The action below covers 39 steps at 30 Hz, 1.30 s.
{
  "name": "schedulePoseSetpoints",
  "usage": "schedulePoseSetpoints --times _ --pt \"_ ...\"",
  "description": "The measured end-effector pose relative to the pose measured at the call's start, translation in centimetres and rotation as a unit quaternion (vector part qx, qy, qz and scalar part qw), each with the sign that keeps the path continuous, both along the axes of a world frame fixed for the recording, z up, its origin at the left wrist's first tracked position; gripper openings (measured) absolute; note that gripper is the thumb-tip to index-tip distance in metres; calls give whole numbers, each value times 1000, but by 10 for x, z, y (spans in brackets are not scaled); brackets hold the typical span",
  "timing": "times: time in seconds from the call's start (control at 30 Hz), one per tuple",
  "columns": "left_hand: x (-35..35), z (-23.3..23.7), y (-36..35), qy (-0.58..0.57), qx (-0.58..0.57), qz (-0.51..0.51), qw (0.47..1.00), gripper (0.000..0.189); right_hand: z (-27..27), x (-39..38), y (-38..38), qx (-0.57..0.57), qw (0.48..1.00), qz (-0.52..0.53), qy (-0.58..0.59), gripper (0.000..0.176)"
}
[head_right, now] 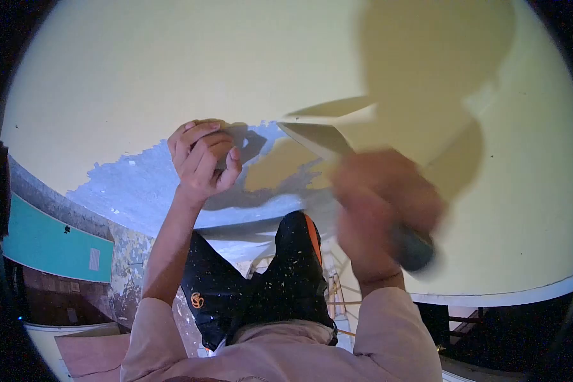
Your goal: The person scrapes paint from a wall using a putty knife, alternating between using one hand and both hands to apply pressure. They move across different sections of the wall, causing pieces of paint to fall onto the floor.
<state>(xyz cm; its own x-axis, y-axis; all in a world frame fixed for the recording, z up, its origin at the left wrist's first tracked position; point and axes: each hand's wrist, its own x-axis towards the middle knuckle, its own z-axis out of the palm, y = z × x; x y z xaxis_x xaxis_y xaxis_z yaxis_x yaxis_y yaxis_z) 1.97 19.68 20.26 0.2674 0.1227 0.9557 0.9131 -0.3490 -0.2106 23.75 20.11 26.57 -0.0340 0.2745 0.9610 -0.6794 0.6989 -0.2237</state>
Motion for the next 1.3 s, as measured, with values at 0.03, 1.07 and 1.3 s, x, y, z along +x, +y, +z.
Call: schedulePoseSetpoints --times 0.03,1.07,1.3 --pt "1 0 0 3 5 -4 1000 9 -23 -15 14 -58 984 -170 -16 30" --pt "2 -1 0 -1 -3 -4 1000 8 -18 -10 6 1 983 -183 32 17" --pt "3 1 1 2 -1 6 1000 9 -11 25 -4 71 992 -73 78 14"
